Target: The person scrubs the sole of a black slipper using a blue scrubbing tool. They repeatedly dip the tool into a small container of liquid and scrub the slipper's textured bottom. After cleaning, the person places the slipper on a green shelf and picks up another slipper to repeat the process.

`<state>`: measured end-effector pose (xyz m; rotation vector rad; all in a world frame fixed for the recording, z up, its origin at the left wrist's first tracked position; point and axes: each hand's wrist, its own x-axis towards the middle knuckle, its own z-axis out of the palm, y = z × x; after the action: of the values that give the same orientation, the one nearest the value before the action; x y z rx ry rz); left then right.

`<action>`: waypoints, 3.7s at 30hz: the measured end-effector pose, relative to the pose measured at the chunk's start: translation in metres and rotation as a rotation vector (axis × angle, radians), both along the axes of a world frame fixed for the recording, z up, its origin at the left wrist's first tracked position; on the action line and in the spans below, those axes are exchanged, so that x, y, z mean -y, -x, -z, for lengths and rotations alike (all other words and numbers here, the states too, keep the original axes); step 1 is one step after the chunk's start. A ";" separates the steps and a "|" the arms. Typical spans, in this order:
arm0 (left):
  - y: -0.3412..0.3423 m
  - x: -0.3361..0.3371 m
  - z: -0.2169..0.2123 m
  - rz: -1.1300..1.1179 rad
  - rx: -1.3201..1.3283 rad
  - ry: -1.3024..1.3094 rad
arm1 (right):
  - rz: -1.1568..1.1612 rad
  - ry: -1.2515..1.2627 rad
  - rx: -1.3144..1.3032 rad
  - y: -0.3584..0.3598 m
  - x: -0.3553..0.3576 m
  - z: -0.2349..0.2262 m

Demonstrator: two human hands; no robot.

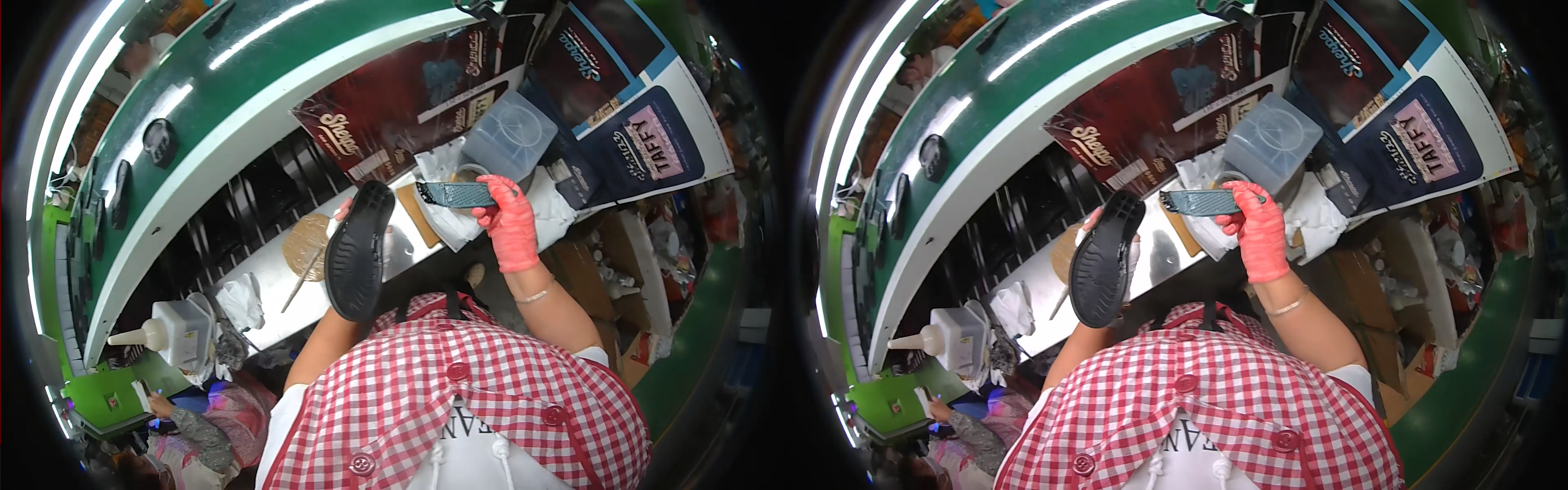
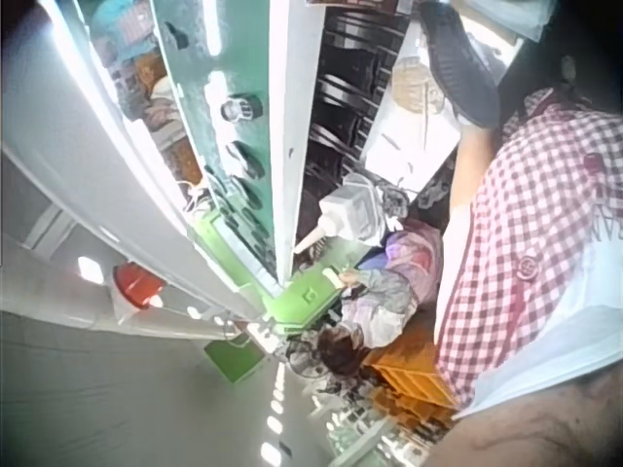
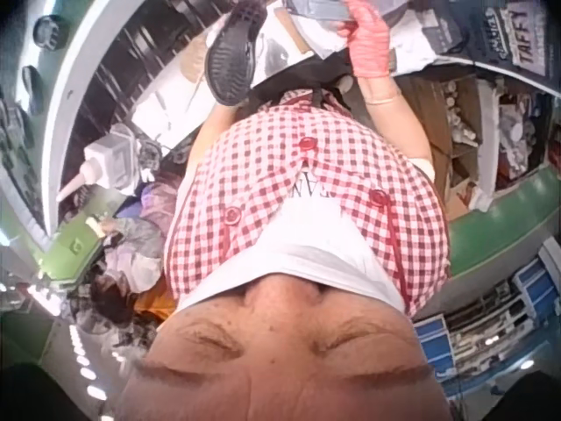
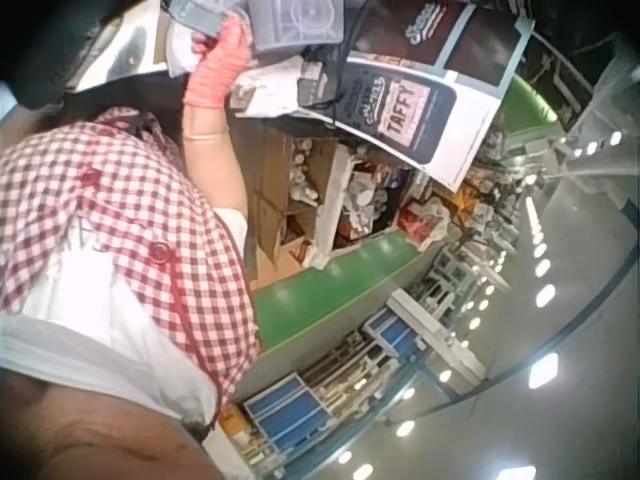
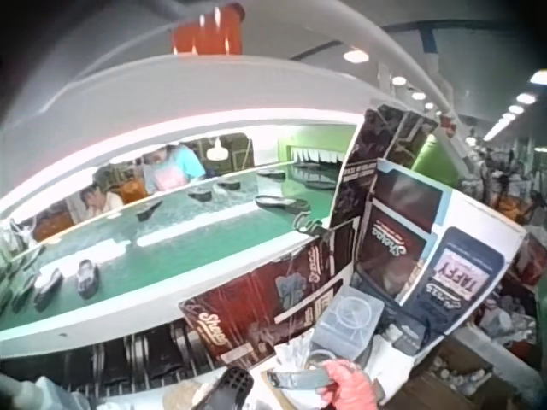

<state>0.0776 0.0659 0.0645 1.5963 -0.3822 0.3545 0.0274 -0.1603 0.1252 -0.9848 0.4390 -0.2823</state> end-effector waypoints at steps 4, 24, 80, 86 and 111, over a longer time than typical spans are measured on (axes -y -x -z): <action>-0.008 0.009 -0.055 0.305 -0.186 0.492 | -0.188 0.095 0.170 0.014 -0.046 -0.074; -0.025 0.016 -0.116 0.414 -0.681 1.033 | -0.282 0.120 0.172 0.042 -0.075 -0.111; -0.013 0.043 -0.093 0.588 -0.538 0.796 | -0.427 0.322 0.097 0.054 -0.065 -0.129; -0.002 0.049 -0.081 0.648 -0.469 0.516 | -0.515 0.401 0.158 0.049 -0.060 -0.129; 0.027 0.025 -0.118 0.826 0.175 -0.308 | -0.815 0.588 0.111 0.003 -0.043 -0.154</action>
<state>0.0509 0.0405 0.1823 1.5564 -1.2216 -0.2148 0.0244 -0.1173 0.2789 -1.6251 -0.1869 0.2942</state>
